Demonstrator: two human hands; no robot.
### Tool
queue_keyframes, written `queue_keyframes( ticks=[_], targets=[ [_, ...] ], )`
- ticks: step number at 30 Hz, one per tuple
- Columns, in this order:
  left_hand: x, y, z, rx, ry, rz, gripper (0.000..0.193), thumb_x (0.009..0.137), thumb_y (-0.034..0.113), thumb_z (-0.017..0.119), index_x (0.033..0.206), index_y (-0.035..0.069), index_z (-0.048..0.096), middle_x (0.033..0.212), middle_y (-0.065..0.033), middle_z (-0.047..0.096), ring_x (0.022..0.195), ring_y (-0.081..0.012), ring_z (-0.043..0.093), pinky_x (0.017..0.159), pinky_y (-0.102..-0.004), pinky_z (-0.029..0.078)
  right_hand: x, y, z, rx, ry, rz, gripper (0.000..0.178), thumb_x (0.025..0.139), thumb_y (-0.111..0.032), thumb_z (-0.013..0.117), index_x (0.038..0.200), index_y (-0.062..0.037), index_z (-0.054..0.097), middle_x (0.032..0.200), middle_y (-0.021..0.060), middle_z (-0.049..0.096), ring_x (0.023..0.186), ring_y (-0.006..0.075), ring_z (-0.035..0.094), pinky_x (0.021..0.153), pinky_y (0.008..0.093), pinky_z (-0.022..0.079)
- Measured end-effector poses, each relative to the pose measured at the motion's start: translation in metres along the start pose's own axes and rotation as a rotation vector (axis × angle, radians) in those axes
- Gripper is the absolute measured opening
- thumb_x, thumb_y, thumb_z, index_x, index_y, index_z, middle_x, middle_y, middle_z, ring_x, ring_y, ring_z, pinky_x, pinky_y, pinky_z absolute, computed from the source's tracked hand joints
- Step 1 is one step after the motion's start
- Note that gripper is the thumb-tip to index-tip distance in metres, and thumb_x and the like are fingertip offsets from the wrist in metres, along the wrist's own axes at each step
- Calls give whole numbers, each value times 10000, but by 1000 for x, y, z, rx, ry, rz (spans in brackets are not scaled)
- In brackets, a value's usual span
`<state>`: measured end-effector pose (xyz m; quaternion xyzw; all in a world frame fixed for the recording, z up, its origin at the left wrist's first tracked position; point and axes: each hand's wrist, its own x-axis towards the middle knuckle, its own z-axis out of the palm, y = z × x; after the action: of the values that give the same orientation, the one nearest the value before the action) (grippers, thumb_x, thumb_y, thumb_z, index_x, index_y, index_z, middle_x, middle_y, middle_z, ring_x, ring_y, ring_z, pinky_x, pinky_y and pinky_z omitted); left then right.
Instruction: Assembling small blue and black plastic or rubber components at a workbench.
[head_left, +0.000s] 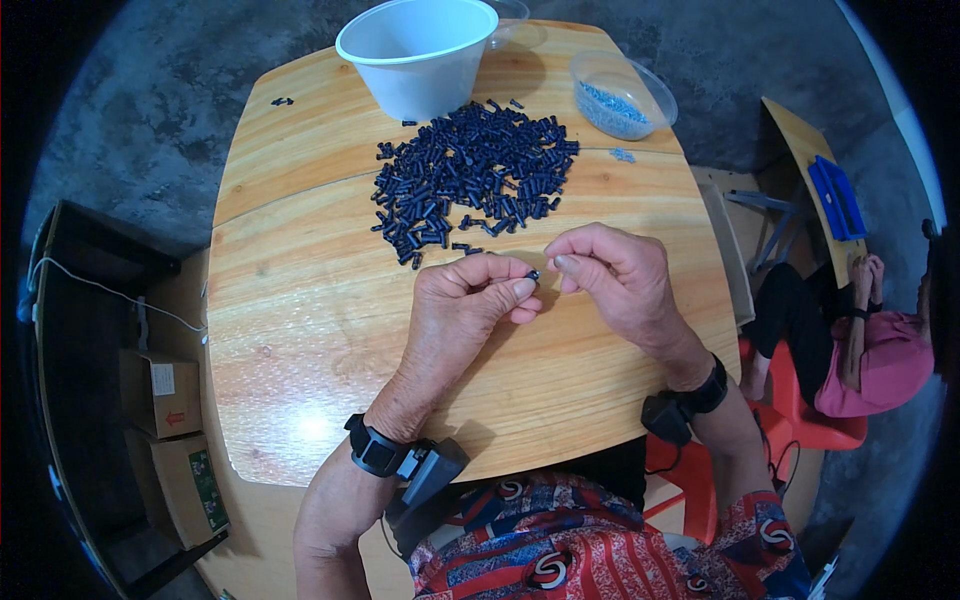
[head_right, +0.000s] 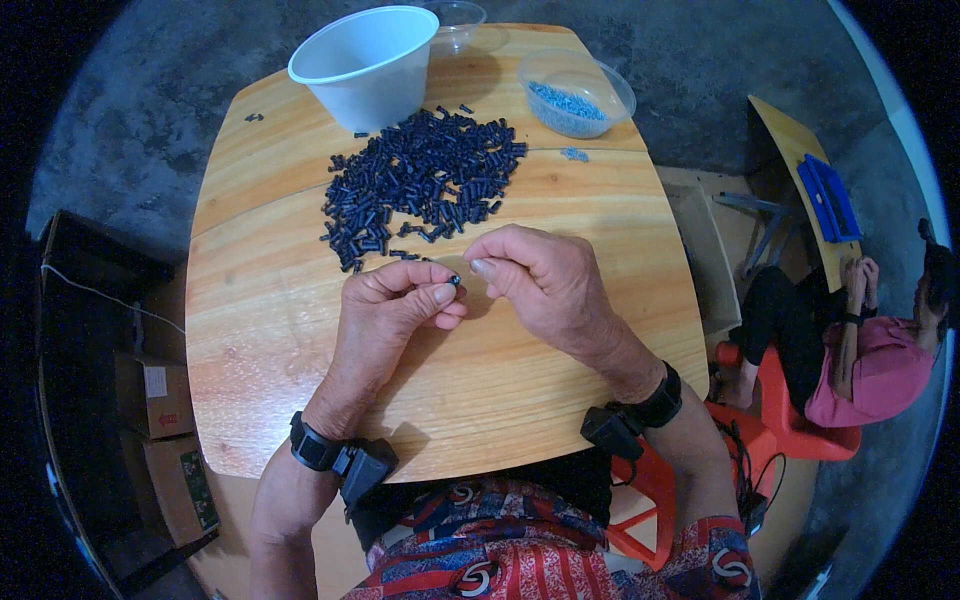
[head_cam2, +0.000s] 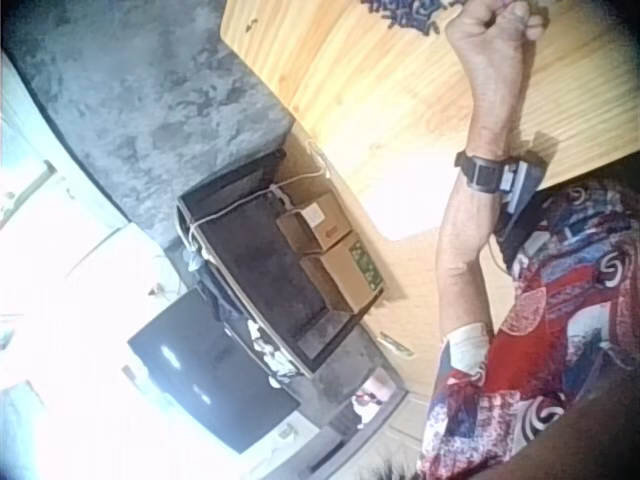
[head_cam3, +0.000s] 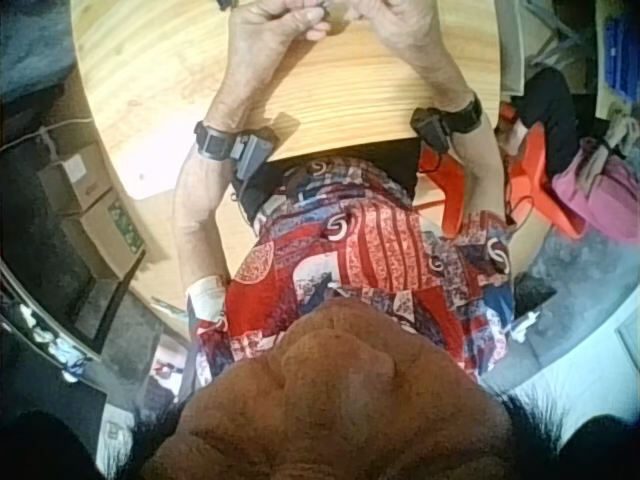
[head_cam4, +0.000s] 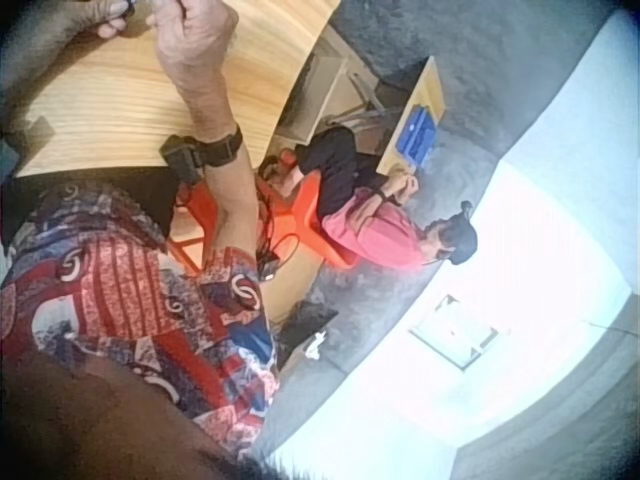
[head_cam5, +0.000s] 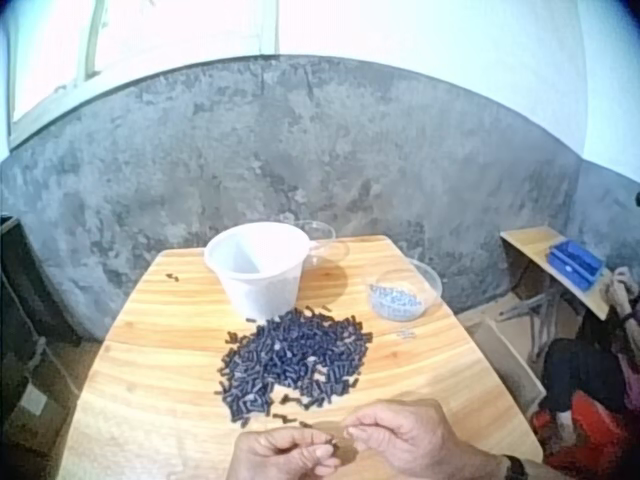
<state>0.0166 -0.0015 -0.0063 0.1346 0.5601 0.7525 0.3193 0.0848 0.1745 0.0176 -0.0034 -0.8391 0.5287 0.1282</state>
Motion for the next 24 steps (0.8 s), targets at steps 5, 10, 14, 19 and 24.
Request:
queue_keyframes(
  ticks=[5,10,14,19,24],
  targets=[
    [1,1,-1,-30,-9,-33,148,863,-10,620,1000,-61,637,888,-128,677,758,-150,671,675,-230,569,0,2,0,-173,-3,-228,75,814,-39,638,883,-16,654,768,108,649,679,195,652,576,281,503],
    [1,1,-1,-48,-1,-46,146,863,-10,619,998,-63,636,889,-131,675,759,-151,670,675,-225,568,2,2,2,-241,23,-400,89,781,-15,651,870,-8,656,786,109,648,696,244,654,578,307,514],
    [1,1,-1,-45,-2,-66,149,863,-14,618,1002,-64,636,895,-137,675,758,-150,669,674,-224,566,1,0,2,-330,16,-437,119,749,0,660,868,-9,657,796,104,648,688,232,654,575,306,518],
    [1,-2,-1,-66,-7,-51,141,867,-13,613,996,-64,637,885,-134,676,749,-149,667,670,-226,563,1,-2,5,-554,45,-676,150,694,-28,673,838,-11,635,789,102,621,670,215,639,568,305,519],
    [1,-1,2,-40,12,-40,133,874,-13,601,990,-65,639,866,-129,678,745,-148,664,664,-229,563,-1,0,12,-599,20,-677,107,723,-59,658,793,-17,589,722,83,559,625,215,599,535,318,492]
  ],
)
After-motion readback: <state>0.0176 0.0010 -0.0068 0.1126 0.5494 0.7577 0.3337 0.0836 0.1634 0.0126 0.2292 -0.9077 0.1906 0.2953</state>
